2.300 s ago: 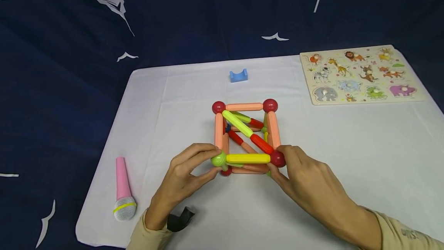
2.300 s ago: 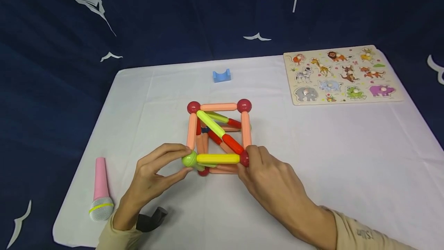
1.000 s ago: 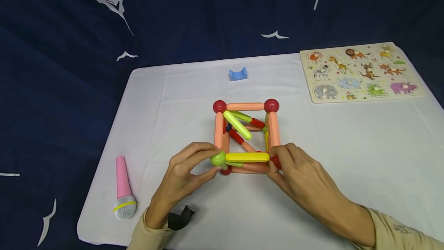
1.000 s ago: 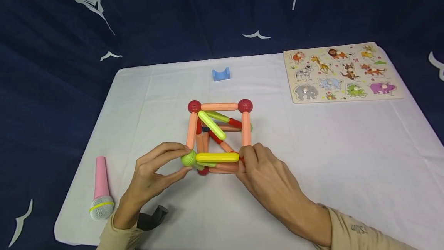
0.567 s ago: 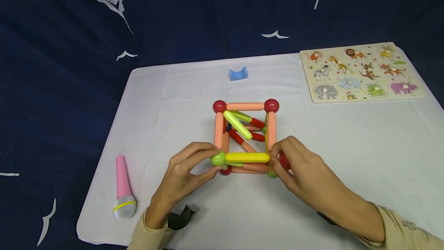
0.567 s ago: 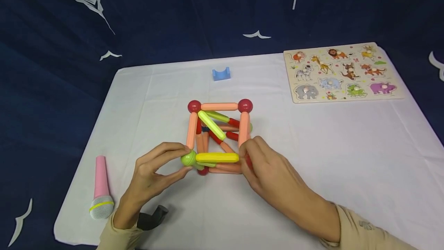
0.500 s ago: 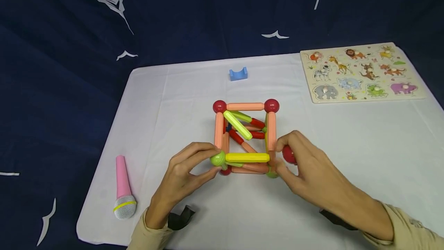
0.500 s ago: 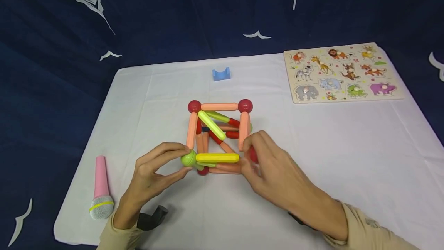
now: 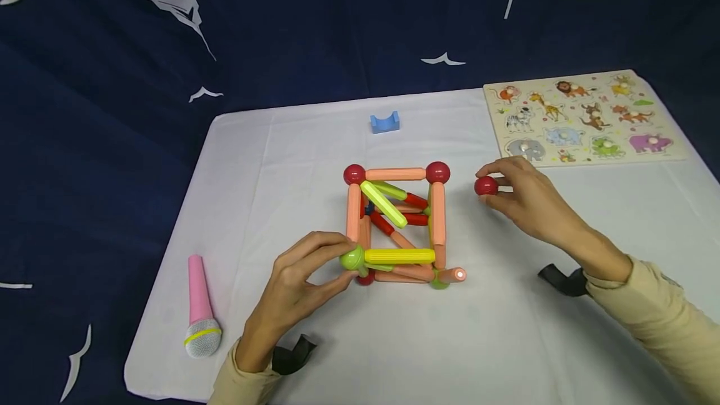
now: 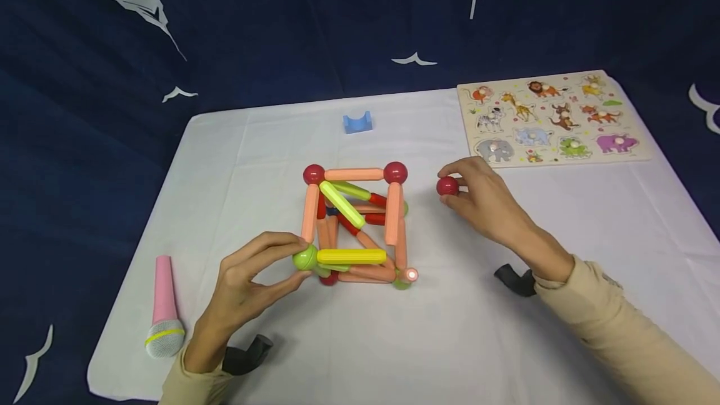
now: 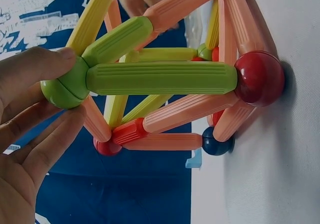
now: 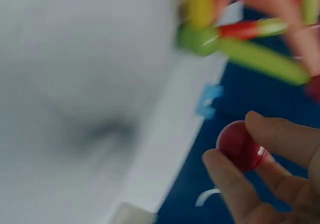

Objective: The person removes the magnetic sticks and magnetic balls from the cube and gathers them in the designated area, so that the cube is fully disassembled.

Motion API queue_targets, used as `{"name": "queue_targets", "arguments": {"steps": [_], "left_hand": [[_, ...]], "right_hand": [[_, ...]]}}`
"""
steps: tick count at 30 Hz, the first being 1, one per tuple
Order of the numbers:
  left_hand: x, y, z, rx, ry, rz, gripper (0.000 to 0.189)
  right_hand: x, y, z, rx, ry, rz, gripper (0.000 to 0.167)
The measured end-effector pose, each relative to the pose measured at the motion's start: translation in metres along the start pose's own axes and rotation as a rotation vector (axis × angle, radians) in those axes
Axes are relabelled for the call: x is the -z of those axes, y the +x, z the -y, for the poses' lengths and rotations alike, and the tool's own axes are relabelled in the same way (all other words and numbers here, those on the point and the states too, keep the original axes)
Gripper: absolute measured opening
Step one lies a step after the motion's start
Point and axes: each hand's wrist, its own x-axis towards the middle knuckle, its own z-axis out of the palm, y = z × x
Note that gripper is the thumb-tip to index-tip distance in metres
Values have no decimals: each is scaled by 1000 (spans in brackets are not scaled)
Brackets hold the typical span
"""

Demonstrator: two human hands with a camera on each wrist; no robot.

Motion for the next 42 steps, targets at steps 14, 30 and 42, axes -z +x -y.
{"name": "queue_targets", "arguments": {"steps": [14,30,42], "left_hand": [[0,0,1,-31,-6,0,45],[1,-1,3,-19,-10,-4,46],[2,-1,2,-16,-19,-4,45]], "right_hand": [[-35,78,-42,-56,-47,63,39],[-40,85,-39,-147,-88,132,67],[-28,13,-1,-8,57,-133,45]]}}
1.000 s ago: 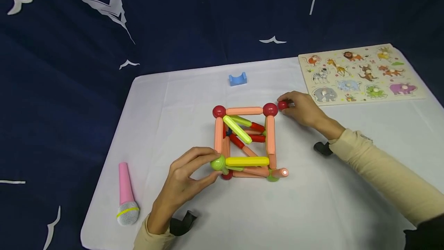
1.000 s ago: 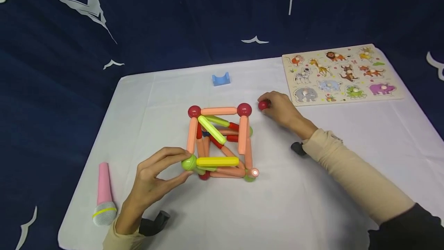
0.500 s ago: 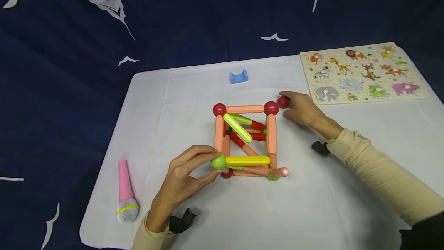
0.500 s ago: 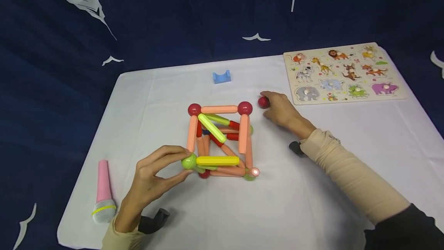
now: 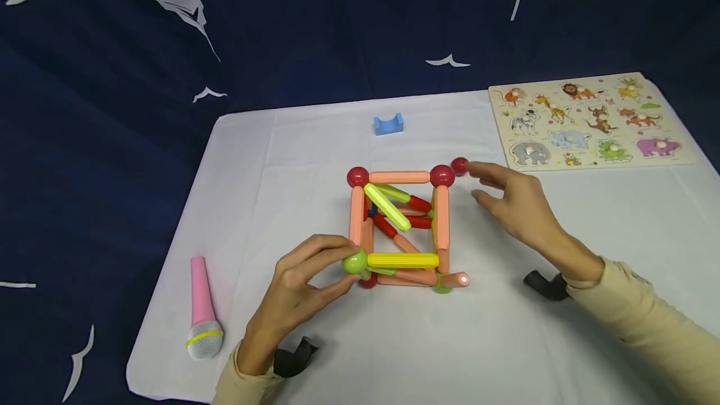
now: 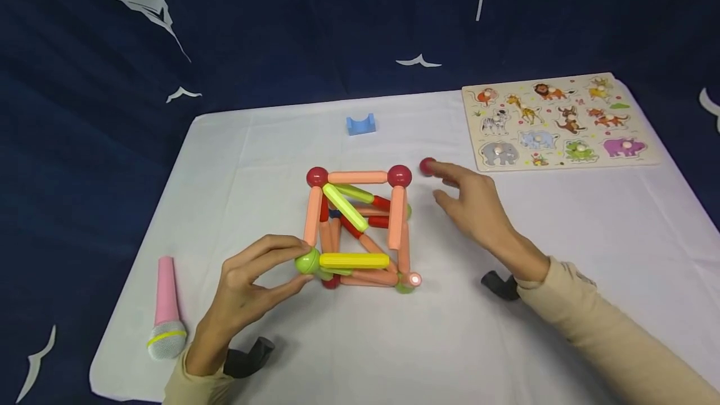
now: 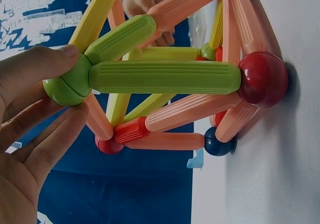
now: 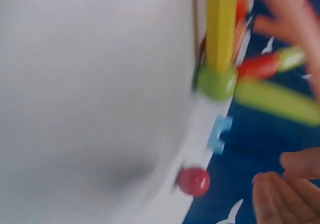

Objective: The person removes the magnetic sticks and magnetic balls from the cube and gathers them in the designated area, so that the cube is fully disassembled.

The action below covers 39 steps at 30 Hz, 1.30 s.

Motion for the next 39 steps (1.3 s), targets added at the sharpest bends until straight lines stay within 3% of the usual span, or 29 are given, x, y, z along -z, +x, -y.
{"name": "queue_targets", "arguments": {"steps": [3,7,11,14,18,26,33,39], "left_hand": [[1,1,0,5,4,5,46],[2,3,-1,5,11,2,46],[2,4,0,7,14,-1,45],[2,3,0,12,15,3,45],[1,2,-1,17,16,6,44],[0,-1,-2,20,15,3,45],[0,0,-3,21,22,15,44],[0,0,-4,29,31,18,45]], "right_hand": [[1,-32,2,-43,193,53,37],[-4,-63,0,-103,443,236,33],[-13,-79,-3,-47,542,377,39],[-20,-85,-3,-4,506,406,42],[-28,-89,-2,16,423,378,41],[-35,-91,0,81,441,352,25],[-34,-90,0,123,467,351,30],[-18,-82,6,117,370,306,35]]}}
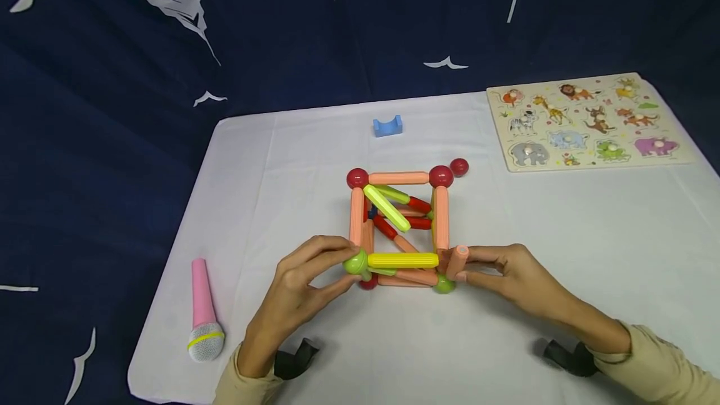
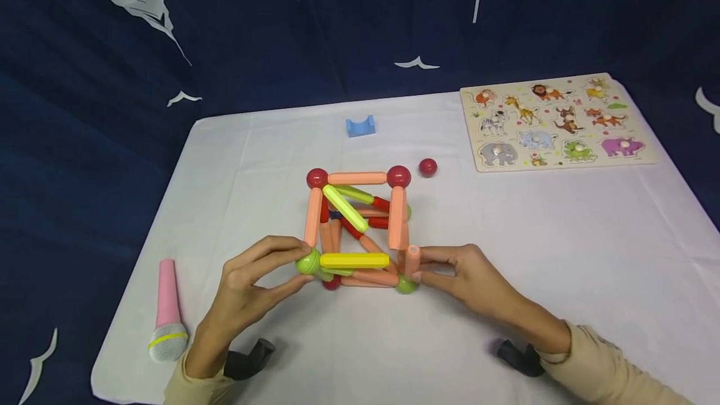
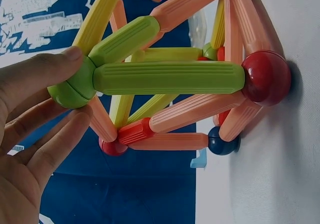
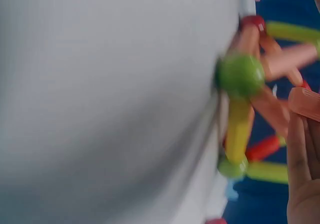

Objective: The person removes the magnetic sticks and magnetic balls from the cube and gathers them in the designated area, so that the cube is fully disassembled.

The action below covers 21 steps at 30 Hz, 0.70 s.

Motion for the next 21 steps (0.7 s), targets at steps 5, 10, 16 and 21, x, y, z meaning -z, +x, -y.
{"name": "queue_targets", "arguments": {"steps": [5,10,16,21], "left_hand": [[-1,0,0,-4,-5,-6,46],[0,0,0,-8,-9,-10,45],[0,-1,0,-8,-14,-12,45],[-1,-1,0,-19,-28,-14,44]], "right_hand": [[27,9,7,-87,-110,-83,36],[55,22,-6,-142,-280,-191,28],[79,44,-38,-137,-434,-208,28],[91,65,-59,-148,-463,-147,24]]}}
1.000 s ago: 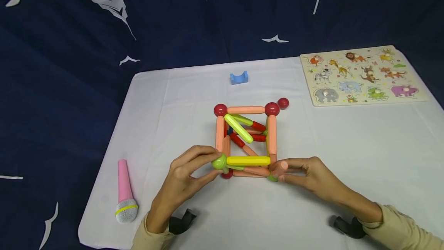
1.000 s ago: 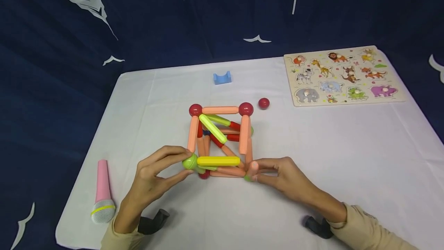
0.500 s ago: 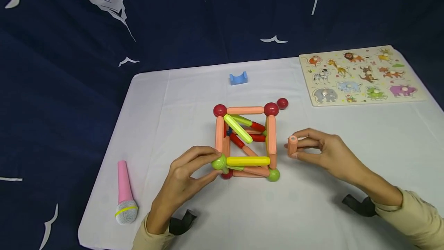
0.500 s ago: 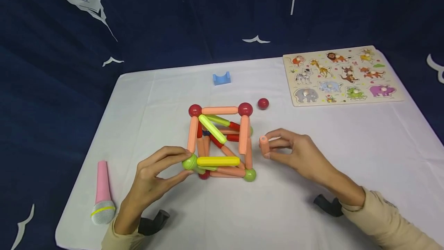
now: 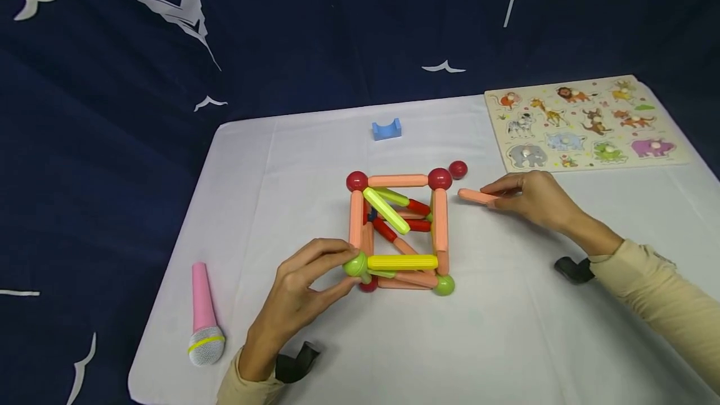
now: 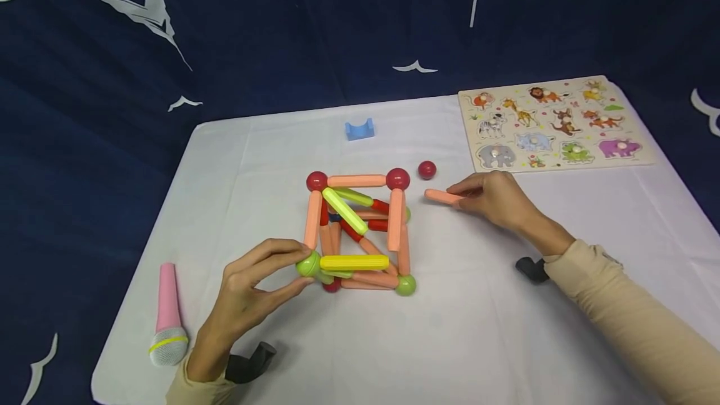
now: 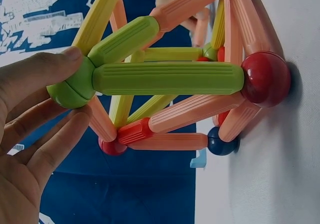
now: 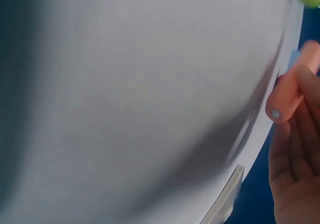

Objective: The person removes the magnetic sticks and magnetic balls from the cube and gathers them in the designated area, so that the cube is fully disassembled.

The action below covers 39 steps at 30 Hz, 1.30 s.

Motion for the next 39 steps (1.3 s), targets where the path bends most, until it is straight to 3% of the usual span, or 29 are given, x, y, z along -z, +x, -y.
{"name": "queue_targets", "arguments": {"steps": [6,18,23,27,33,36,39], "left_hand": [[0,0,0,7,-1,0,45],[1,-1,0,-2,4,-5,45],[1,0,0,-4,14,0,44],[2,1,0,2,17,2,43],[2,2,1,-8,14,-1,43],[2,1,2,-5,13,-1,43],[2,1,1,-5,7,0,43]], "right_hand": [[-3,19,-5,-5,18,69,22],[-5,30,-4,-62,33,77,24],[4,23,-1,-78,58,36,31],[11,15,11,-79,97,-82,30],[11,0,54,36,173,-320,29],[8,-9,84,150,226,-311,32],[1,-23,115,263,254,-205,38]]}}
